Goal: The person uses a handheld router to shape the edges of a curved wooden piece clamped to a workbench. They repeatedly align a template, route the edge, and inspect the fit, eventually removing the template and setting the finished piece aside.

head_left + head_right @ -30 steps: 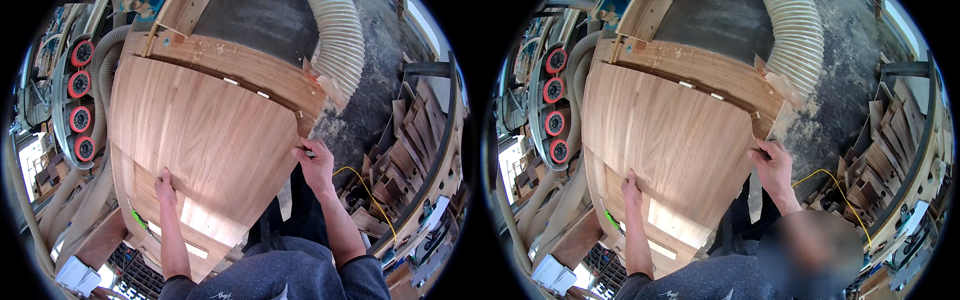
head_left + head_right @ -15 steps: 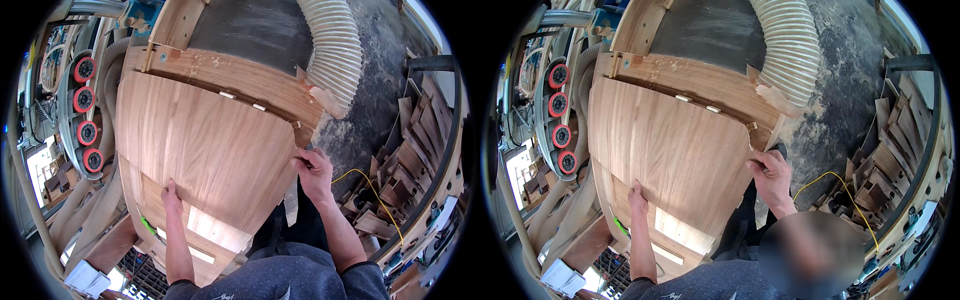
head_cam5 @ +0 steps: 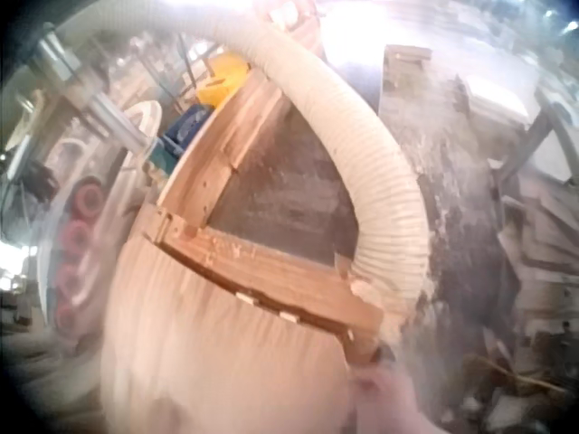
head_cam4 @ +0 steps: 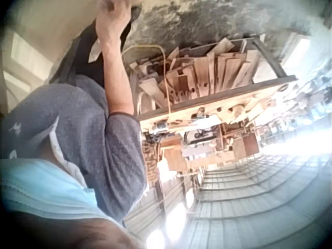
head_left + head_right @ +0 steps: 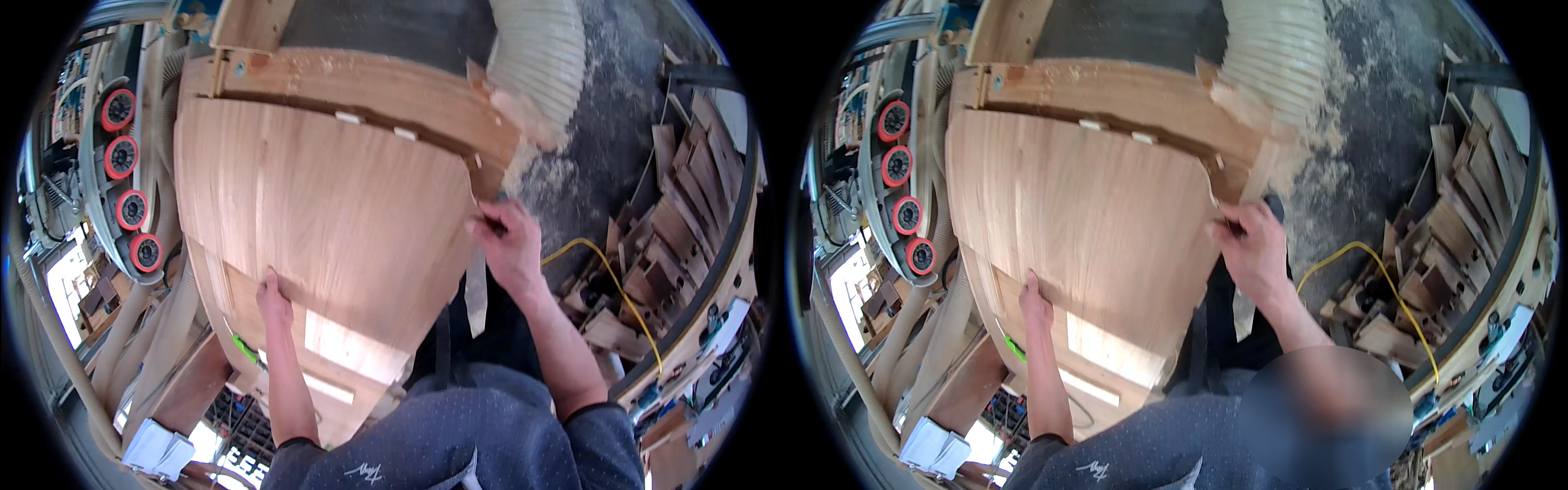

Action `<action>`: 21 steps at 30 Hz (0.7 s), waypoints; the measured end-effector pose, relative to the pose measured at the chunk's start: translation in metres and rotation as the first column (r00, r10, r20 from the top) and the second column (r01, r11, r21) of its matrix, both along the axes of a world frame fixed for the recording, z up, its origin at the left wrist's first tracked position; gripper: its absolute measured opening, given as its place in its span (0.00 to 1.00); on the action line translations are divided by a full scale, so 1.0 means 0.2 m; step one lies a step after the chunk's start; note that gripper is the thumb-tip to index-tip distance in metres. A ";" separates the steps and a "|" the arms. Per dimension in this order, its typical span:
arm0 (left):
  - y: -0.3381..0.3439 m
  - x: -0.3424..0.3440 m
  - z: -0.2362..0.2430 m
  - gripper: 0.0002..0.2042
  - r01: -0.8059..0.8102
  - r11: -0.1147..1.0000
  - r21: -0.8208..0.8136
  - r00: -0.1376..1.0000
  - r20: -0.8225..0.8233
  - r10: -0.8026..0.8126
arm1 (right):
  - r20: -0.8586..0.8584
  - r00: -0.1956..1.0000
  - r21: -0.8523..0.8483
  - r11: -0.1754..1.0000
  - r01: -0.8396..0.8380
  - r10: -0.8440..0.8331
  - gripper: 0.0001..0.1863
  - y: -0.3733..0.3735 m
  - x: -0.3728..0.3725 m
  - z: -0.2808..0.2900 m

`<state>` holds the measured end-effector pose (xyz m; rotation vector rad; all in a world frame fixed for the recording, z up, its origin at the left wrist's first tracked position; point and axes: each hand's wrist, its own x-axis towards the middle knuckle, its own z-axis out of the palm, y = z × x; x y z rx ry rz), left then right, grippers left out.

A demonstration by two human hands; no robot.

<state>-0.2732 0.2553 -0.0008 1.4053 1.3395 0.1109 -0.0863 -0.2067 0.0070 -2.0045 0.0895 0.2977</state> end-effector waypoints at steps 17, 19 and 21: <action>0.01 0.03 0.01 0.29 0.015 0.992 -0.124 0.999 0.051 -0.008 | -0.296 0.955 0.090 0.994 0.058 -0.029 0.28 -0.06 -0.18 0.02; 0.05 0.00 -0.03 0.29 -0.015 0.996 -0.093 0.999 0.028 0.018 | -0.333 0.943 0.037 0.999 -0.002 0.014 0.33 -0.02 -0.18 0.08; 0.06 -0.01 -0.04 0.29 -0.025 0.997 -0.072 1.000 0.004 0.025 | -0.377 0.926 0.009 1.000 -0.015 0.017 0.38 0.04 -0.17 0.14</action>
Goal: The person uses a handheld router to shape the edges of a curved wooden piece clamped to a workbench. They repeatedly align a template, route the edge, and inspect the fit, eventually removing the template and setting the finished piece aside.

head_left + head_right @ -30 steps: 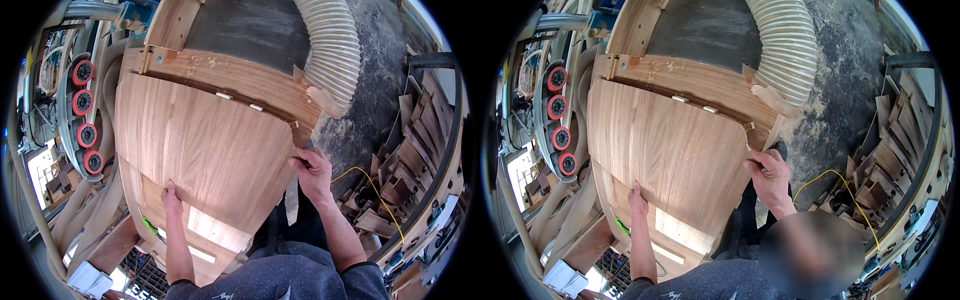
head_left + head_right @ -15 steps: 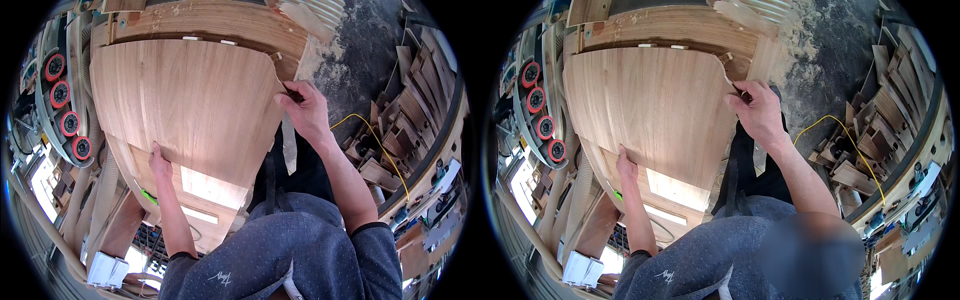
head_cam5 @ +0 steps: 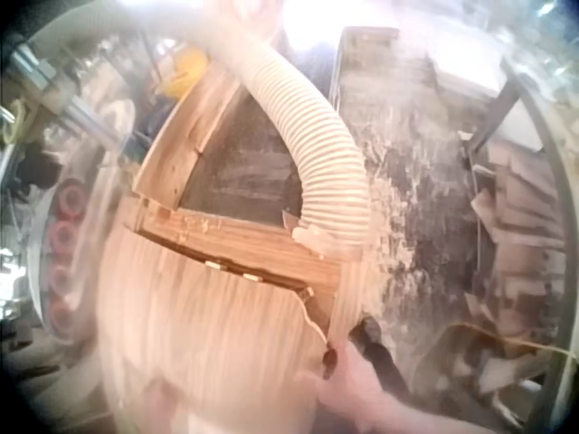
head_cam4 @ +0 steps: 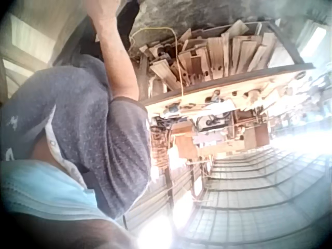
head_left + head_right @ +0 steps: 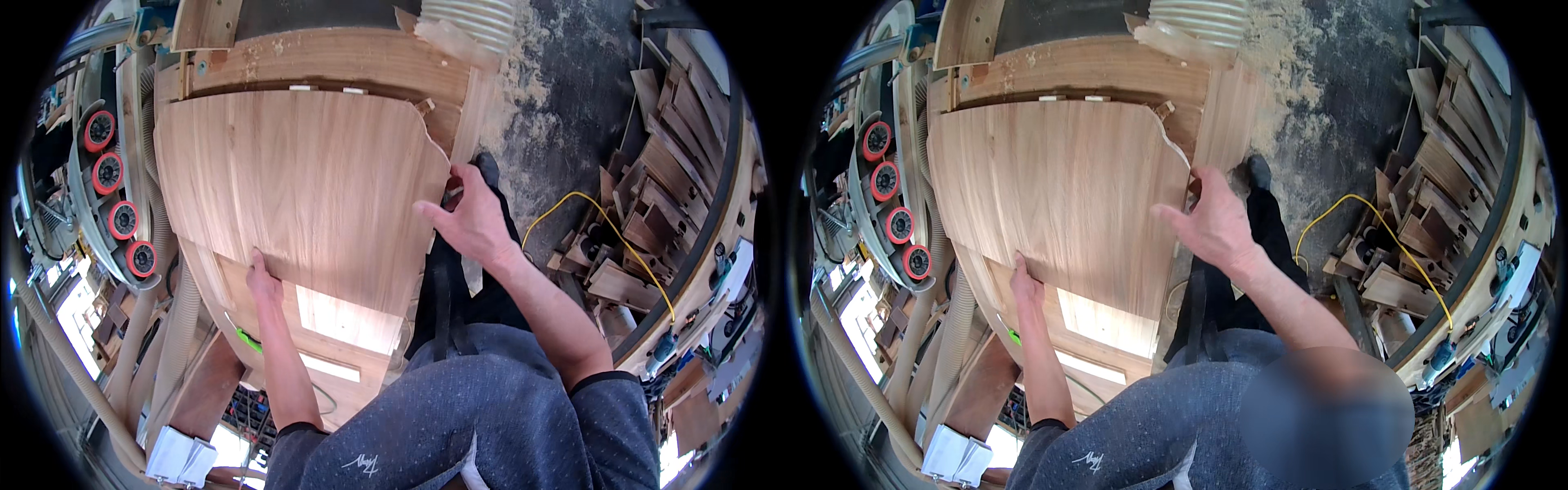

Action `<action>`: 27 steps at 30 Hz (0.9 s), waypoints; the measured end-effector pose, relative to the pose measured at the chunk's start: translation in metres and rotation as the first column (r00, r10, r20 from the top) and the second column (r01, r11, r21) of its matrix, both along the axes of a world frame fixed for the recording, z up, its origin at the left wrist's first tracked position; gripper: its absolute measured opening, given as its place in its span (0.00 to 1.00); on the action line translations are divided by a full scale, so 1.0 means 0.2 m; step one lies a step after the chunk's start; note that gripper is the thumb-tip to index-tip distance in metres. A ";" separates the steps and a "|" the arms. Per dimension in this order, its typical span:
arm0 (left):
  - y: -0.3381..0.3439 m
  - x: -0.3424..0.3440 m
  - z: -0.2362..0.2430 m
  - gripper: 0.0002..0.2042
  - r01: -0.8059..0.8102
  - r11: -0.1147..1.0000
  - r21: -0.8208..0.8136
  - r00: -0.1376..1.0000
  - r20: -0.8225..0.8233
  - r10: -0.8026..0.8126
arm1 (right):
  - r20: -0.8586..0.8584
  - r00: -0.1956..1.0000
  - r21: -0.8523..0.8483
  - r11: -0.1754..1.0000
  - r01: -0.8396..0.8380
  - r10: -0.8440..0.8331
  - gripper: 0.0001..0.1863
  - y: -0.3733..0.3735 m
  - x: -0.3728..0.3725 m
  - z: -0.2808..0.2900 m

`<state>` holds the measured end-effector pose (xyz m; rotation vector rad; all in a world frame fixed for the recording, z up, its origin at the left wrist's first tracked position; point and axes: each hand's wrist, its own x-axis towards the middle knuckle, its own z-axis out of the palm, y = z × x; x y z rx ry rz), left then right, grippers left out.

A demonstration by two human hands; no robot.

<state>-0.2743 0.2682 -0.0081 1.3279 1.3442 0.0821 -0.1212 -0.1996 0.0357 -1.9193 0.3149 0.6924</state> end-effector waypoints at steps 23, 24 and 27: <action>-1.29 0.61 0.09 0.44 0.728 -0.085 0.680 0.428 -0.548 -0.718 | 0.375 0.922 -0.216 0.976 -0.017 0.100 0.19 -0.10 0.31 0.02; -1.30 0.60 0.11 0.44 0.738 -0.081 0.670 0.422 -0.552 -0.719 | 0.426 0.883 -0.317 0.947 -0.060 0.198 0.19 -0.09 0.37 0.01; -1.30 0.60 0.09 0.43 0.723 -0.096 0.684 0.437 -0.560 -0.704 | 0.529 0.738 -0.444 0.878 -0.179 0.418 0.16 -0.04 0.50 -0.08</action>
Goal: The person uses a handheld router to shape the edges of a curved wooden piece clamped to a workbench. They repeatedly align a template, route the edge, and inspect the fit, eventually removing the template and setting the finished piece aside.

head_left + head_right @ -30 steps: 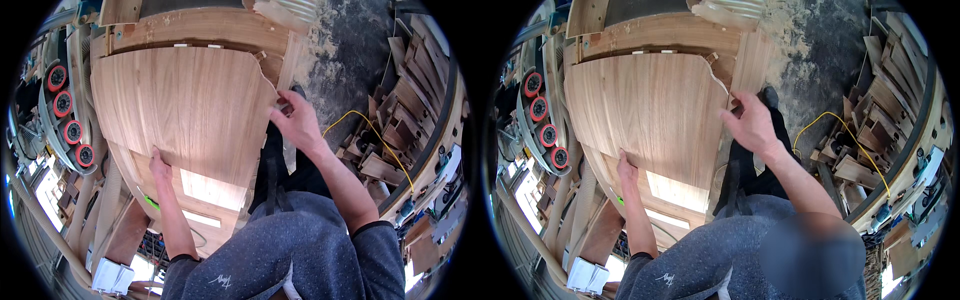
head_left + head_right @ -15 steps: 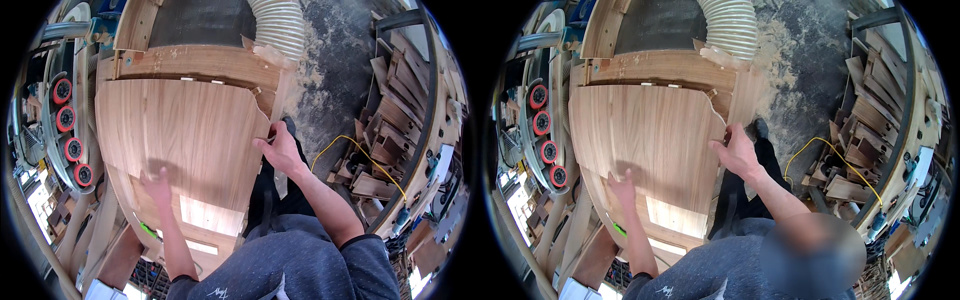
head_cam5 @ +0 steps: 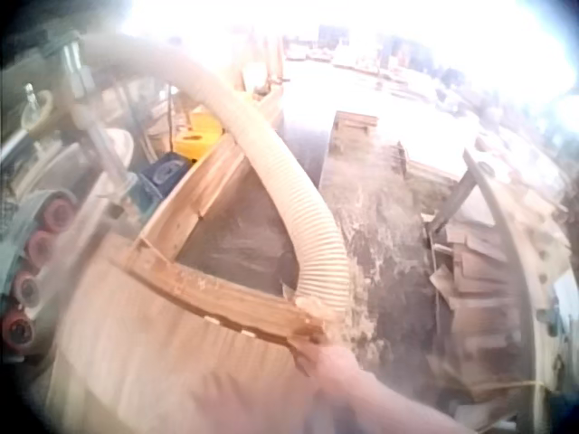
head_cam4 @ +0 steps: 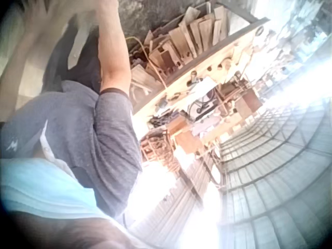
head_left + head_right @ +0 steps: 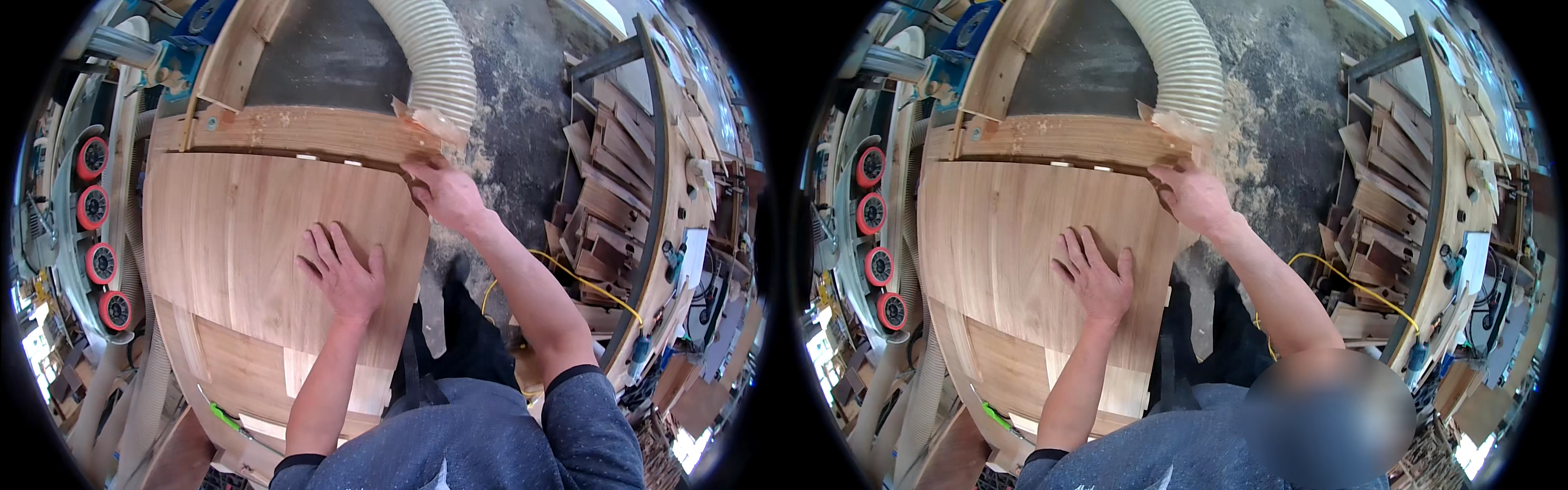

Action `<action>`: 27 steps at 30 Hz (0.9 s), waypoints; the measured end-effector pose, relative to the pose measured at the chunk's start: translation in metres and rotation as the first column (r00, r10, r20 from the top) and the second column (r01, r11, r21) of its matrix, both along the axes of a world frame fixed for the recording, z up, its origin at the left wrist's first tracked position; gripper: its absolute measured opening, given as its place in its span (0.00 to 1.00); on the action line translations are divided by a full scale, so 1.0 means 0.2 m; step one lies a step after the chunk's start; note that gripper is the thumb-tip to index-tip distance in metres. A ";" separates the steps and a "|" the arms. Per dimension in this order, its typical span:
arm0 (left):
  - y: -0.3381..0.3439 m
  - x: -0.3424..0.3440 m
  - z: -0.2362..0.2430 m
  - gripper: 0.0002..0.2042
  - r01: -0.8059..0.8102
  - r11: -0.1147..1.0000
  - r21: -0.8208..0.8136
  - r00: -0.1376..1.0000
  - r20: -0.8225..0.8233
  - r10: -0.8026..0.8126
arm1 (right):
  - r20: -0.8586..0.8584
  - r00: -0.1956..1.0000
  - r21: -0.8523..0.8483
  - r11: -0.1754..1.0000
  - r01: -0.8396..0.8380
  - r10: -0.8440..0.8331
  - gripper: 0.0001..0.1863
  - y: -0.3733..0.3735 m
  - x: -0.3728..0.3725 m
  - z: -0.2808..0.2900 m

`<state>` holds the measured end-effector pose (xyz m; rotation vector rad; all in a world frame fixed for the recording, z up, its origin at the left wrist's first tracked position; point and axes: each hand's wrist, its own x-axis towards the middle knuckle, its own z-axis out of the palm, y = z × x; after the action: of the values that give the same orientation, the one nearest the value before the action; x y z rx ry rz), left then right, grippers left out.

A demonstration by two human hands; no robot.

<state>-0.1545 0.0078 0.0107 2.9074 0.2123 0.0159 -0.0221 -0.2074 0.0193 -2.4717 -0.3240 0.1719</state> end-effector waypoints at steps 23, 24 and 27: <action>0.04 0.00 -0.15 0.40 -0.023 0.973 0.228 1.000 -0.016 0.027 | -0.818 0.571 0.562 0.115 0.819 -0.076 0.11 -0.21 -0.44 -0.26; 0.08 -0.02 -0.18 0.39 -0.019 0.974 0.226 1.000 0.013 0.016 | -0.820 0.558 0.542 0.142 0.828 -0.125 0.11 -0.29 -0.54 -0.28; 0.09 -0.01 -0.15 0.39 -0.019 0.984 0.178 0.998 0.058 0.008 | -0.784 0.517 0.422 0.315 0.850 -0.345 0.10 -0.73 -0.84 -0.31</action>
<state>-0.1555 0.0266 -0.0202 3.0792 0.2321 0.1265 -0.1899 -0.3533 -0.0417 -1.3398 0.7596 0.3245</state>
